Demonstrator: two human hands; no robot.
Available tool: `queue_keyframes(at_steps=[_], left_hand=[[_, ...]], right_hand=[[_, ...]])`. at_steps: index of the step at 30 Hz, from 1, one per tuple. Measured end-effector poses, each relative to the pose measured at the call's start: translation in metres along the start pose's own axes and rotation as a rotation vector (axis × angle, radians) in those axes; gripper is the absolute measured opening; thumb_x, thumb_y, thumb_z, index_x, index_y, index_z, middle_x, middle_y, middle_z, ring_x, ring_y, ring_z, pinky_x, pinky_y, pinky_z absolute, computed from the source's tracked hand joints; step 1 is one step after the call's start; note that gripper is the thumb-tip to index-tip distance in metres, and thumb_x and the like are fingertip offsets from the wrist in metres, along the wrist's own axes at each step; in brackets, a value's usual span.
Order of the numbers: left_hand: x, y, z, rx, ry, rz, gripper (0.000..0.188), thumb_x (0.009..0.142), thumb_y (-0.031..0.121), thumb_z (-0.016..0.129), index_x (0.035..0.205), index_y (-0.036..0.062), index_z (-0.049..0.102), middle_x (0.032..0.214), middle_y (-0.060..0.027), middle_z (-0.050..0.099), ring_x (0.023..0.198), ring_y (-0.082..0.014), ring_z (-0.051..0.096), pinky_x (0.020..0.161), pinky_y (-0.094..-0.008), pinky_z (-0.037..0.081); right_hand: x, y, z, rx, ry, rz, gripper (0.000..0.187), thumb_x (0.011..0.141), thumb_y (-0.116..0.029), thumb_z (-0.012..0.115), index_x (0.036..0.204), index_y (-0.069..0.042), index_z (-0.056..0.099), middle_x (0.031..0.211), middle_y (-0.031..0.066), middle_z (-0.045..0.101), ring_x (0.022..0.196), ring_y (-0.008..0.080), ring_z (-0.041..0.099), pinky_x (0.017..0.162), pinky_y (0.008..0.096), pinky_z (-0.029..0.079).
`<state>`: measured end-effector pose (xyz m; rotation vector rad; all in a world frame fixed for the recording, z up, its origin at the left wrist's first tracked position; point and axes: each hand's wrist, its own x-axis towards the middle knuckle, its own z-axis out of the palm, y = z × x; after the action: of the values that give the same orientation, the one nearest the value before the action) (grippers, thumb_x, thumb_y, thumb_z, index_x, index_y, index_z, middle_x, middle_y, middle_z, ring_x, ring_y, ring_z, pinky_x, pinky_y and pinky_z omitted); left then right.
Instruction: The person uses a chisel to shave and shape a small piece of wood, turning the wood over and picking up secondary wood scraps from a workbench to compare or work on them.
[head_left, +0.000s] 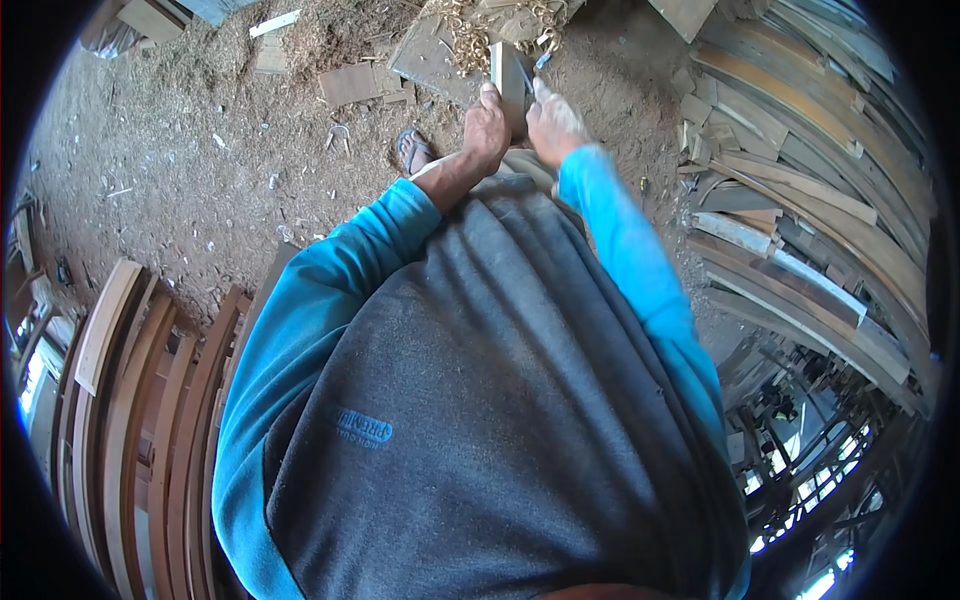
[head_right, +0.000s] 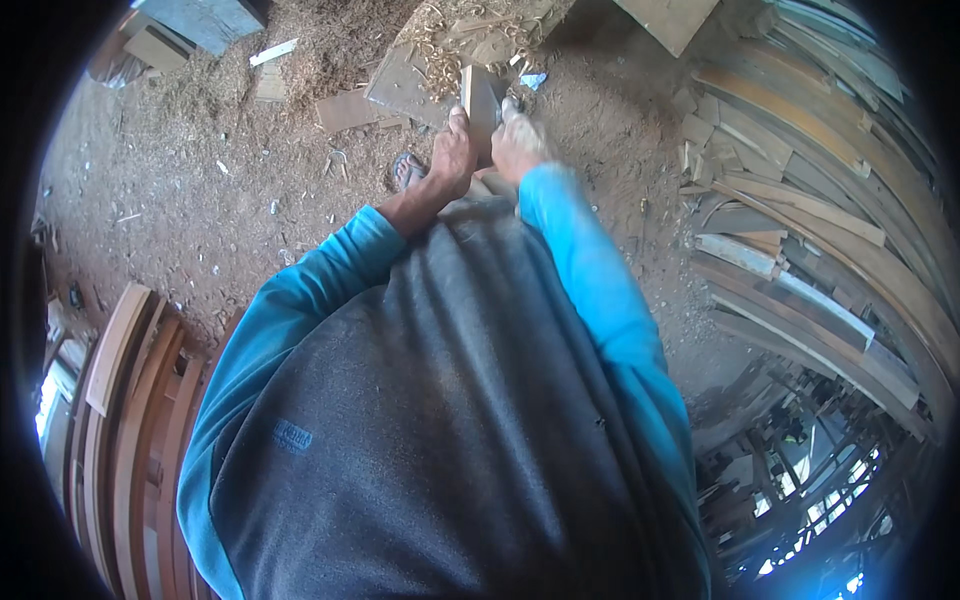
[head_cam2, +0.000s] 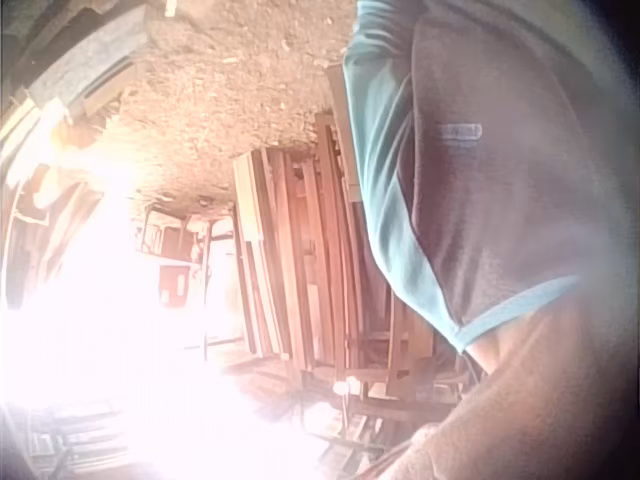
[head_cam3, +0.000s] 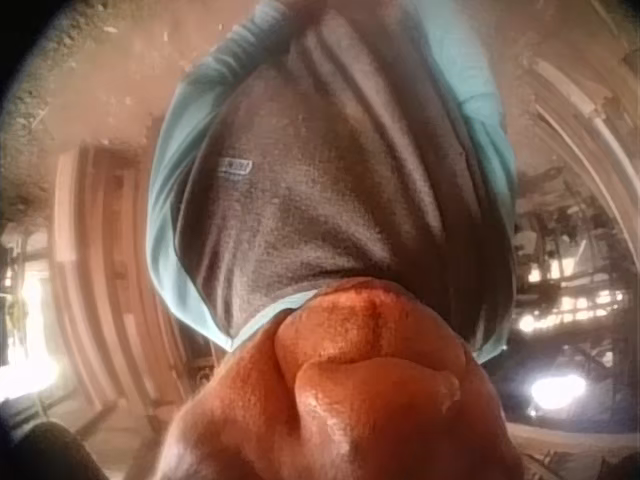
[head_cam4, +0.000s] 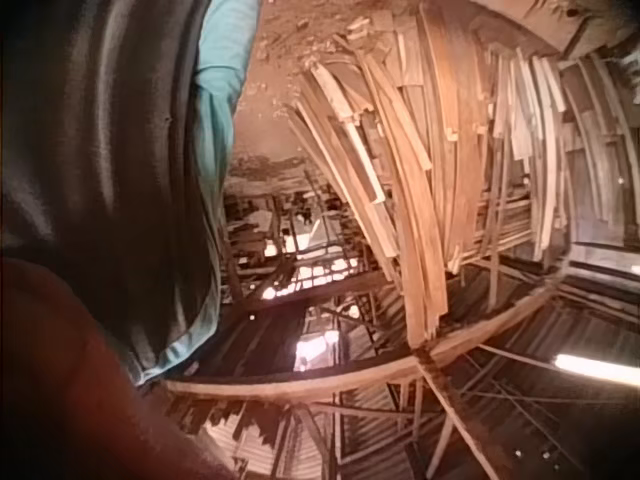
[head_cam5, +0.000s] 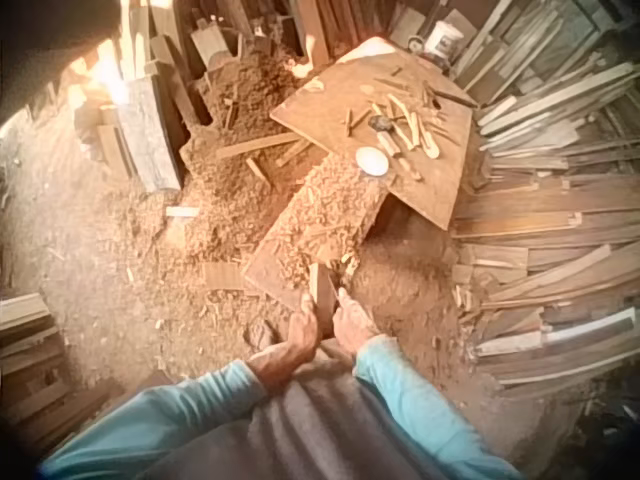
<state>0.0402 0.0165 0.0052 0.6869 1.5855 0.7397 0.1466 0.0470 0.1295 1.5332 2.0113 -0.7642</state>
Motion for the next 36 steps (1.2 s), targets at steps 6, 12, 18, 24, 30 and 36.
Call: queue_keyframes(at_steps=[6,12,18,24,30,36], left_hand=[[0.003,0.015,-0.018,-0.102,-0.025,-0.204,0.080,0.108,0.060,0.030,0.114,-0.0110,0.066,0.089,-0.0238,0.069,0.083,-0.0322,0.068,0.074,-0.0461,0.054],[-0.004,0.018,-0.036,-0.385,-0.212,0.036,0.075,0.104,0.062,0.047,0.115,-0.0089,0.068,0.096,-0.0140,0.072,0.087,-0.0231,0.068,0.080,-0.0388,0.056],[0.030,0.024,-0.058,-0.082,-0.201,0.169,0.057,0.099,0.049,0.063,0.124,-0.0021,0.068,0.100,-0.0158,0.075,0.090,-0.0239,0.069,0.082,-0.0374,0.055],[0.049,0.043,-0.070,0.315,0.058,0.393,0.050,0.095,0.042,0.067,0.126,0.0034,0.065,0.103,-0.0268,0.072,0.097,-0.0430,0.070,0.085,-0.0481,0.055],[0.048,0.048,-0.079,0.644,0.235,0.589,0.054,0.092,0.032,0.070,0.135,0.0026,0.059,0.121,-0.0243,0.060,0.114,-0.0394,0.059,0.101,-0.0481,0.047],[-0.005,0.124,-0.083,0.107,-0.142,0.388,0.046,0.102,0.036,0.063,0.133,0.0020,0.065,0.115,-0.0158,0.074,0.106,-0.0245,0.070,0.092,-0.0375,0.055]], right_hand=[[-0.034,-0.020,0.010,0.359,0.228,0.018,0.048,0.101,-0.020,0.045,0.141,0.005,0.053,0.118,0.0320,0.067,0.102,0.0469,0.068,0.098,0.0527,0.051],[0.010,0.000,-0.037,0.973,0.202,0.190,0.048,0.103,-0.026,0.056,0.145,-0.001,0.054,0.088,0.0152,0.070,0.071,0.0226,0.070,0.066,0.0367,0.057],[-0.056,0.006,-0.052,1.710,0.407,-0.209,0.037,0.103,-0.023,0.056,0.126,0.005,0.060,0.084,0.0068,0.062,0.075,0.0179,0.065,0.068,0.0308,0.053],[-0.068,0.017,-0.037,1.885,0.283,-0.228,0.031,0.101,-0.022,0.056,0.108,0.006,0.067,0.078,0.0067,0.060,0.068,0.0157,0.060,0.065,0.0292,0.050],[-0.078,0.014,-0.028,1.903,0.287,-0.235,0.038,0.101,-0.030,0.058,0.111,0.006,0.064,0.077,0.0042,0.056,0.068,0.0156,0.057,0.063,0.0288,0.046],[-0.082,0.008,-0.021,1.868,0.310,-0.243,0.032,0.102,-0.023,0.055,0.106,0.006,0.068,0.077,0.0063,0.058,0.068,0.0148,0.057,0.066,0.0281,0.048]])
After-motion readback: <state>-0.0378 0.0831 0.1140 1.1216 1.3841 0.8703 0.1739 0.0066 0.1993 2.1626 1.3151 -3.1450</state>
